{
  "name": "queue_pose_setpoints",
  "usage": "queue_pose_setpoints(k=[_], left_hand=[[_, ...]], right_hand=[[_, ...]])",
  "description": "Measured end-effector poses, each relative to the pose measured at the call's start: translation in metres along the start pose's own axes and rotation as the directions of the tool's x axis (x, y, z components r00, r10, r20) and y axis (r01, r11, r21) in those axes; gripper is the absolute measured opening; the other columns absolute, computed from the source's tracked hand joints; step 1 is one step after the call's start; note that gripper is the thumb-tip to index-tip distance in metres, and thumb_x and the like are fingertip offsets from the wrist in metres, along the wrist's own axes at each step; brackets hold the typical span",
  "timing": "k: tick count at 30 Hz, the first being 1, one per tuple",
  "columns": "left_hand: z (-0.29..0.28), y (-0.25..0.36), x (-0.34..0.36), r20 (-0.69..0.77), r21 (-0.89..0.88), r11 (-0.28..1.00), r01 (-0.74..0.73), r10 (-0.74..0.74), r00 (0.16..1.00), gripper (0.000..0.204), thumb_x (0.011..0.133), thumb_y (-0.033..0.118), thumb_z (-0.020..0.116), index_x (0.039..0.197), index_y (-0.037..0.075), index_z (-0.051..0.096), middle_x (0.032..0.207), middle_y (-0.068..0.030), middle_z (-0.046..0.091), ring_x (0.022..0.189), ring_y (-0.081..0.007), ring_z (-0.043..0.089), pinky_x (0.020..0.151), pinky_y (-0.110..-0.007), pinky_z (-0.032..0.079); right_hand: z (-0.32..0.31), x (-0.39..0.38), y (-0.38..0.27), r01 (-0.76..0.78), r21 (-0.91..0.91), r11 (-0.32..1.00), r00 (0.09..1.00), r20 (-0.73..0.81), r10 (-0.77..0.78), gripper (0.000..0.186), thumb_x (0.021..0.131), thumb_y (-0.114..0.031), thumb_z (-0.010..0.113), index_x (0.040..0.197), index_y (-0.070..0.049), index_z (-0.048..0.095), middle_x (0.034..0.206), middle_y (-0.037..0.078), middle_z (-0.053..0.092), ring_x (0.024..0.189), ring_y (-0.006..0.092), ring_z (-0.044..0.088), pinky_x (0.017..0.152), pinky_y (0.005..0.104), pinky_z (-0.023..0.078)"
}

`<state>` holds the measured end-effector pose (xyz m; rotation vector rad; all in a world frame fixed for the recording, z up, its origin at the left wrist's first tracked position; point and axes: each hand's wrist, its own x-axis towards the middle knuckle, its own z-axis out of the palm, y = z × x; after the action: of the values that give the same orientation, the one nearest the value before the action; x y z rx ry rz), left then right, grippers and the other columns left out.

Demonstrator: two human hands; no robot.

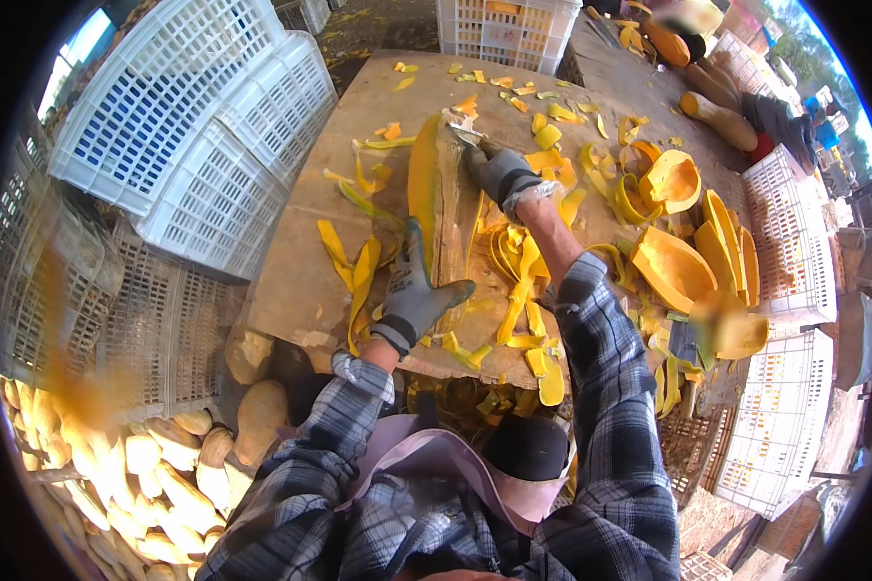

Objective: The person peels a large yellow papaya using a peeler, then cuts it into halves and quarters with a knife. The person removes the seeds and places the cut pieces on the table.

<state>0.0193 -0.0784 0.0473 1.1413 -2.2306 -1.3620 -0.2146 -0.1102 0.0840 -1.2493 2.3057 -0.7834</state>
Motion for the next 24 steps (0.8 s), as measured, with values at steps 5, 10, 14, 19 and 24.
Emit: queue_pose_setpoints(k=[5, 10, 14, 19, 24], left_hand=[[0.004, -0.009, 0.002, -0.012, 0.033, 0.999, -0.032, 0.033, 0.999, 0.128, 0.075, 0.044, 0.085, 0.162, 0.004, 0.0, 0.163, -0.0237, 0.025, 0.148, -0.0375, 0.031, 0.119, -0.042, 0.029], [0.005, 0.0, 0.009, -0.011, 0.09, 0.996, 0.006, -0.005, 1.0, 0.131, 0.072, 0.059, 0.083, 0.161, 0.002, 0.004, 0.159, -0.0285, 0.028, 0.148, -0.0406, 0.031, 0.118, -0.044, 0.031], [0.0, 0.027, 0.033, -0.054, 0.442, 0.894, 0.073, -0.055, 0.997, 0.138, 0.068, 0.071, 0.079, 0.162, 0.009, 0.001, 0.16, -0.0354, 0.016, 0.147, -0.0492, 0.027, 0.118, -0.048, 0.031], [-0.003, 0.039, 0.065, -0.005, 0.406, 0.912, 0.065, -0.068, 0.998, 0.135, 0.071, 0.061, 0.082, 0.162, 0.013, -0.005, 0.161, -0.0372, 0.001, 0.15, -0.0509, 0.016, 0.12, -0.051, 0.028], [-0.001, 0.038, 0.065, 0.003, 0.374, 0.926, 0.037, -0.041, 0.999, 0.127, 0.074, 0.047, 0.079, 0.162, 0.014, -0.006, 0.16, -0.0402, 0.001, 0.148, -0.0534, 0.02, 0.118, -0.052, 0.03]], right_hand=[[-0.01, -0.101, 0.014, -0.114, -0.004, 0.993, 0.98, 0.162, 0.113, 0.055, 0.102, -0.04, 0.053, 0.144, -0.005, 0.053, 0.111, 0.019, 0.072, 0.104, 0.0319, 0.068, 0.092, 0.0354, 0.052], [-0.018, -0.135, 0.079, -0.131, 0.456, 0.88, 0.983, 0.172, 0.057, 0.05, 0.106, -0.037, 0.052, 0.148, -0.01, 0.051, 0.094, 0.002, 0.068, 0.07, 0.009, 0.058, 0.069, 0.0249, 0.051], [-0.059, -0.064, 0.032, -0.101, 0.354, 0.93, 0.993, 0.099, 0.07, 0.048, 0.103, -0.037, 0.055, 0.141, -0.008, 0.056, 0.092, 0.009, 0.07, 0.072, 0.0176, 0.06, 0.065, 0.0307, 0.049], [-0.059, 0.069, 0.004, 0.193, -0.306, 0.932, 0.938, 0.337, -0.083, 0.051, 0.091, -0.021, 0.072, 0.135, -0.004, 0.055, 0.112, 0.021, 0.069, 0.097, 0.0359, 0.068, 0.082, 0.0418, 0.054], [-0.04, 0.101, -0.032, -0.309, 0.079, 0.948, 0.912, 0.308, 0.271, 0.037, 0.094, -0.027, 0.066, 0.117, 0.002, 0.067, 0.11, 0.016, 0.071, 0.088, 0.0258, 0.073, 0.074, 0.0374, 0.057]])
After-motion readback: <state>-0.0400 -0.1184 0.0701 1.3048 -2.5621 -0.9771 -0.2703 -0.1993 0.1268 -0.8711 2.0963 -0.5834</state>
